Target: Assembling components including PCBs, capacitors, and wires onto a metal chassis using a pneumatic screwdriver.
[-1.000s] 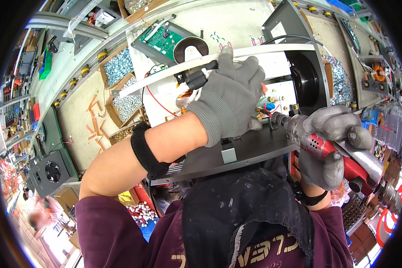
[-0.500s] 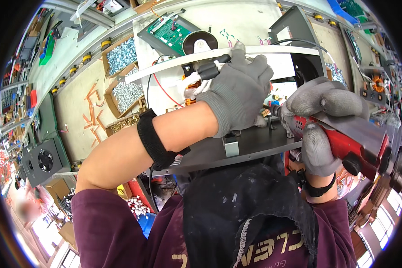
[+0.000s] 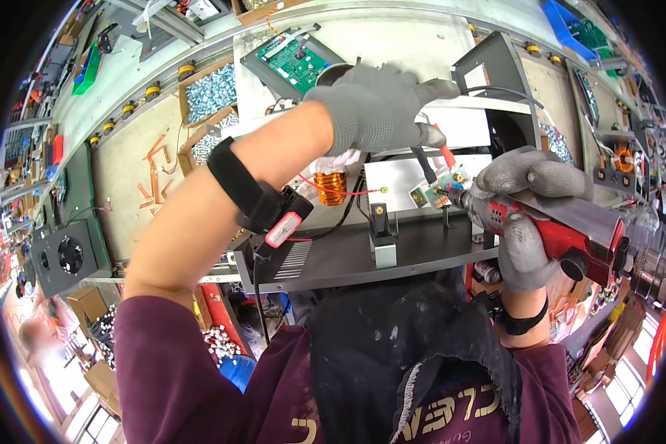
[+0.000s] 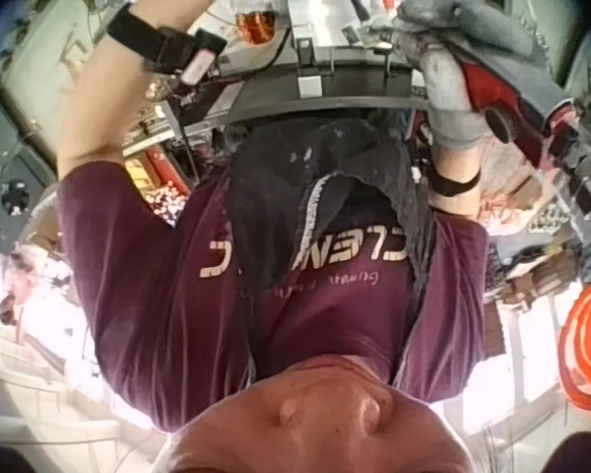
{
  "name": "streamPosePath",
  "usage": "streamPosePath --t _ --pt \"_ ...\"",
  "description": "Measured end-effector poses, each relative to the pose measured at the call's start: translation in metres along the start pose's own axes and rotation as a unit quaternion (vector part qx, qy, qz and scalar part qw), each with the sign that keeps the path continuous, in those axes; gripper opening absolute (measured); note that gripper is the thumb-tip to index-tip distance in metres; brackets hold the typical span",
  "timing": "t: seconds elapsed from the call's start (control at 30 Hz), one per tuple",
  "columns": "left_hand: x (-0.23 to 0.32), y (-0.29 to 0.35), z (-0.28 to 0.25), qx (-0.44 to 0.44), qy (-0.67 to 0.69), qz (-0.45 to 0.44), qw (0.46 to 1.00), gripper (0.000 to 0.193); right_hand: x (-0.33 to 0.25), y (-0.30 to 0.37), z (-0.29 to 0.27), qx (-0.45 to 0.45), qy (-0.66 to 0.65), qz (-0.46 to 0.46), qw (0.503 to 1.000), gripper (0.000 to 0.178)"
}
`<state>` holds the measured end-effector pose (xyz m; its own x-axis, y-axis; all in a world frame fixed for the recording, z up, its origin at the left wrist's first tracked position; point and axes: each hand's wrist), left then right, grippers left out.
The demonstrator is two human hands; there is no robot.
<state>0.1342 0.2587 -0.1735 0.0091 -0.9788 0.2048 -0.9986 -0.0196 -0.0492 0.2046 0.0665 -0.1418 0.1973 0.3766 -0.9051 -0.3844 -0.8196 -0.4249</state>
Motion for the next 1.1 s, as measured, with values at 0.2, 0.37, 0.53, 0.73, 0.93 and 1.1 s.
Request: streamPosePath --t 0.2,0.37,0.53,0.73,0.93,1.1 --pt "0.020 0.016 0.036 0.026 -0.089 -0.053 0.994 0.064 0.003 -0.003 -0.003 -0.037 0.036 -0.046 0.998 0.036" --pt "0.007 0.010 0.044 0.073 -0.082 0.029 0.994 0.051 0.005 -0.014 0.008 -0.035 0.101 -0.031 0.994 0.035" --pt "0.002 0.011 0.046 0.051 -0.034 0.038 0.997 0.043 0.004 -0.010 0.016 0.017 0.015 0.026 0.999 0.032" --pt "0.001 0.012 0.046 0.045 0.000 0.035 0.998 0.038 0.003 -0.018 0.011 -0.002 0.014 0.039 0.999 0.033" --pt "0.000 0.016 0.048 0.080 0.009 0.043 0.996 0.039 0.004 -0.017 0.019 -0.022 0.012 0.048 0.999 0.029" --pt "-0.005 0.017 0.047 0.086 0.049 0.084 0.992 0.043 0.001 -0.013 0.015 0.008 0.012 0.073 0.997 0.032"
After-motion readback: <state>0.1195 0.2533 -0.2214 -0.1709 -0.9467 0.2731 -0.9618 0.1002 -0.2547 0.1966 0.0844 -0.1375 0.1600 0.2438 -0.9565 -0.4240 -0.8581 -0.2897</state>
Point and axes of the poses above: each hand's wrist, its own y-axis away from the middle knuckle, its own z-axis out of the palm, x = y × z, and after that the axes turned 1 degree about -y, right-handed
